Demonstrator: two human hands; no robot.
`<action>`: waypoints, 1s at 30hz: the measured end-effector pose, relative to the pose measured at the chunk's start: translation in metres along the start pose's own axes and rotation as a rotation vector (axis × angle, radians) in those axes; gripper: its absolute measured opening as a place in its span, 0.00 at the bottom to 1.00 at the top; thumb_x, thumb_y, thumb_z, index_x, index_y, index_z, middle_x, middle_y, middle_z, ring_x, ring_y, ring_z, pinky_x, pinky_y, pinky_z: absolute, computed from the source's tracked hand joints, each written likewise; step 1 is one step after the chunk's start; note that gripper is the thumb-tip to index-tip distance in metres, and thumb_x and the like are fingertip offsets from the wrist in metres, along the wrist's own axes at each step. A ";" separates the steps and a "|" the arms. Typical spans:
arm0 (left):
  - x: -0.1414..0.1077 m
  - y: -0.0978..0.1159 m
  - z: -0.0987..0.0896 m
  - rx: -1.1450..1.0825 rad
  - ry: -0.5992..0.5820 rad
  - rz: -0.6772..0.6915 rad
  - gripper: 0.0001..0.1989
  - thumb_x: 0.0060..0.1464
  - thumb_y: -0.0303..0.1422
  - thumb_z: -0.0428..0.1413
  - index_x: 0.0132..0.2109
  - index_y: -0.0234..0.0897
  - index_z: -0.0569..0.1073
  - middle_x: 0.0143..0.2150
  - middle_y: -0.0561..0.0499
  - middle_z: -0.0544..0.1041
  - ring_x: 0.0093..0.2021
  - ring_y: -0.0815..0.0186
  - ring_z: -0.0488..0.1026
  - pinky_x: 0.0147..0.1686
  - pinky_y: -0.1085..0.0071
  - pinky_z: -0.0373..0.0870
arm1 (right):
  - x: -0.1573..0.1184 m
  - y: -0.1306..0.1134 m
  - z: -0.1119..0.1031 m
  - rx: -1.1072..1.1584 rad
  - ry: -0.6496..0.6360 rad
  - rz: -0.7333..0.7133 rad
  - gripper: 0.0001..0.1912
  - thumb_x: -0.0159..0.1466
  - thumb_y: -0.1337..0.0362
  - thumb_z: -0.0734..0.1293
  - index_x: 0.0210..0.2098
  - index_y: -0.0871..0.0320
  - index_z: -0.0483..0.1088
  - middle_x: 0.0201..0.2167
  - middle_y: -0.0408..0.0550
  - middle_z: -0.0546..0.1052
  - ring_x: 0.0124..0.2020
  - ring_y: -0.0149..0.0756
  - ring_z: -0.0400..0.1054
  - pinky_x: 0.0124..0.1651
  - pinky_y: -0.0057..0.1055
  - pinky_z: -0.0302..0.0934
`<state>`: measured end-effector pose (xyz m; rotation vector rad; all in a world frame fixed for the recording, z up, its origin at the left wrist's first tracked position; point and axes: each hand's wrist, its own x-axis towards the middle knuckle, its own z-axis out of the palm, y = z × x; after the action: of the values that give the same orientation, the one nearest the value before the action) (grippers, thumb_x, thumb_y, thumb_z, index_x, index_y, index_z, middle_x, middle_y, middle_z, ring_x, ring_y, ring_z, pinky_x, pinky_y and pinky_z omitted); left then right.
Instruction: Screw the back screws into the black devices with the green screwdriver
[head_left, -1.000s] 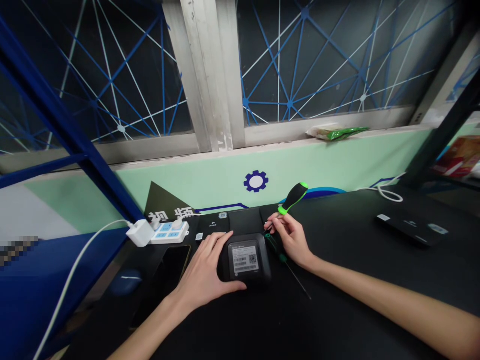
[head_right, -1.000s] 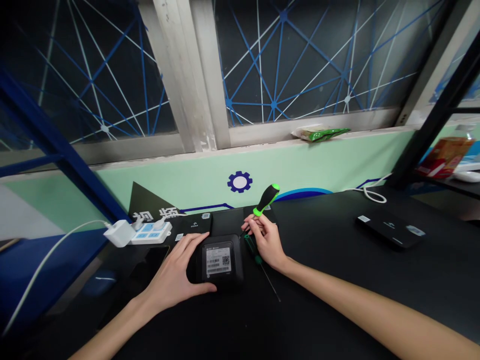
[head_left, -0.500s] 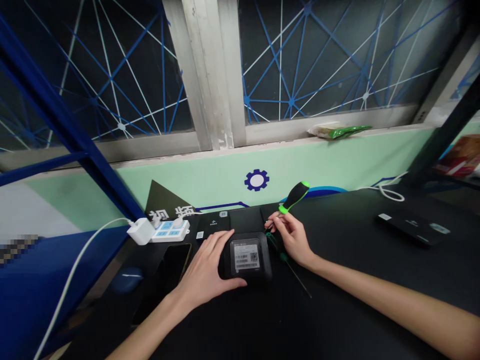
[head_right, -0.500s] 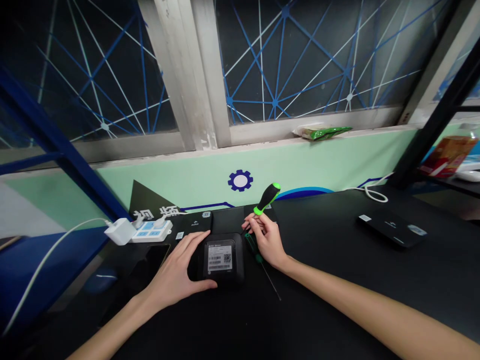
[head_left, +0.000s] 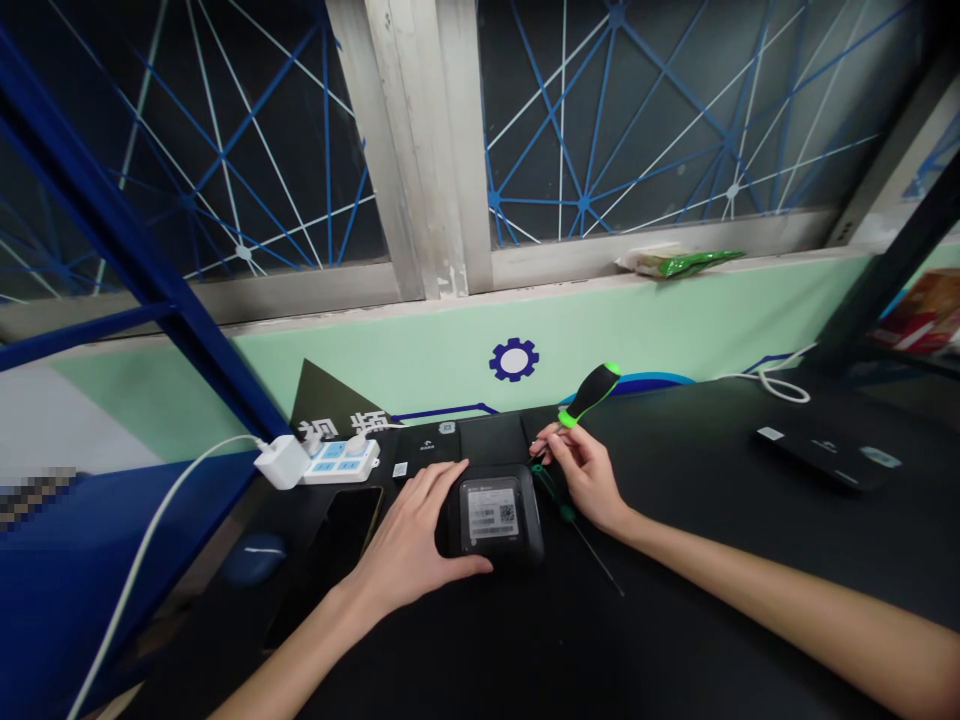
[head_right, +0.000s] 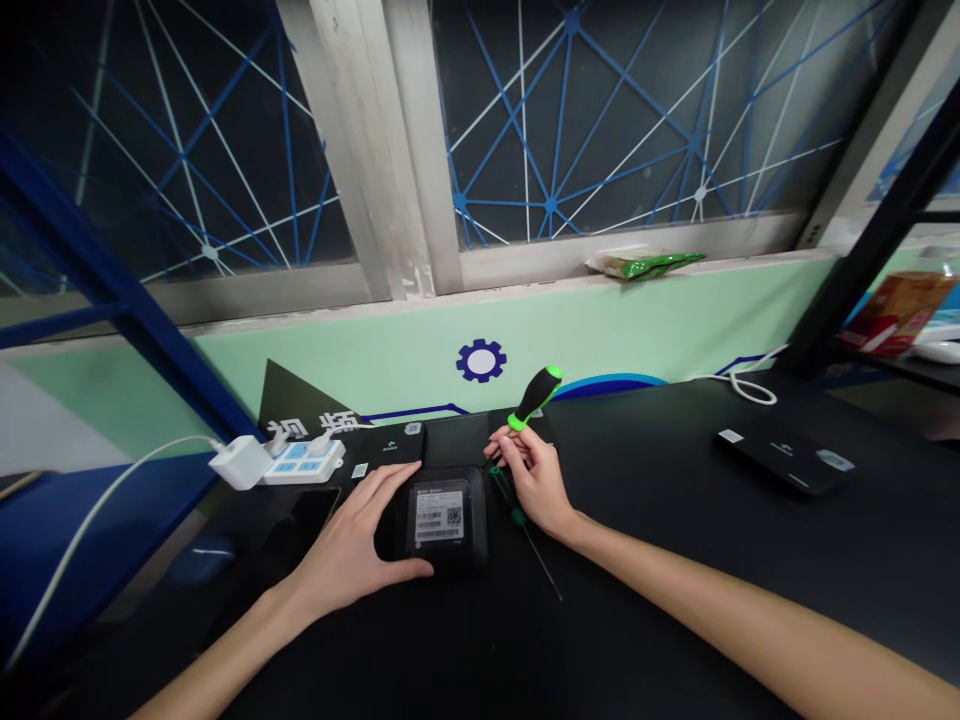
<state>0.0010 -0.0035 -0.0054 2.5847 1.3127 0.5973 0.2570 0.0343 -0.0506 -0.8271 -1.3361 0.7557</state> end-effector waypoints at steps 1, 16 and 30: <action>0.000 0.000 0.000 0.004 0.003 0.002 0.48 0.45 0.48 0.68 0.68 0.48 0.54 0.65 0.45 0.62 0.62 0.47 0.62 0.57 0.49 0.64 | 0.000 0.000 0.000 -0.003 -0.001 0.001 0.12 0.69 0.55 0.63 0.40 0.57 0.71 0.32 0.49 0.78 0.32 0.36 0.71 0.36 0.33 0.66; -0.002 -0.001 0.002 0.033 -0.028 -0.010 0.51 0.46 0.52 0.66 0.70 0.48 0.49 0.66 0.43 0.61 0.64 0.45 0.60 0.59 0.47 0.61 | -0.001 0.001 -0.002 -0.019 -0.002 0.005 0.14 0.68 0.53 0.64 0.41 0.57 0.72 0.34 0.50 0.79 0.34 0.37 0.72 0.36 0.32 0.66; -0.002 -0.007 0.007 0.016 -0.143 -0.001 0.39 0.54 0.56 0.58 0.67 0.47 0.58 0.62 0.44 0.66 0.62 0.47 0.63 0.59 0.47 0.60 | -0.001 -0.003 0.001 0.083 -0.031 0.031 0.14 0.67 0.54 0.65 0.33 0.57 0.73 0.34 0.50 0.78 0.32 0.37 0.72 0.37 0.34 0.68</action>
<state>-0.0021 -0.0009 -0.0140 2.5853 1.2781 0.3944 0.2560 0.0315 -0.0483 -0.7744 -1.3131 0.8460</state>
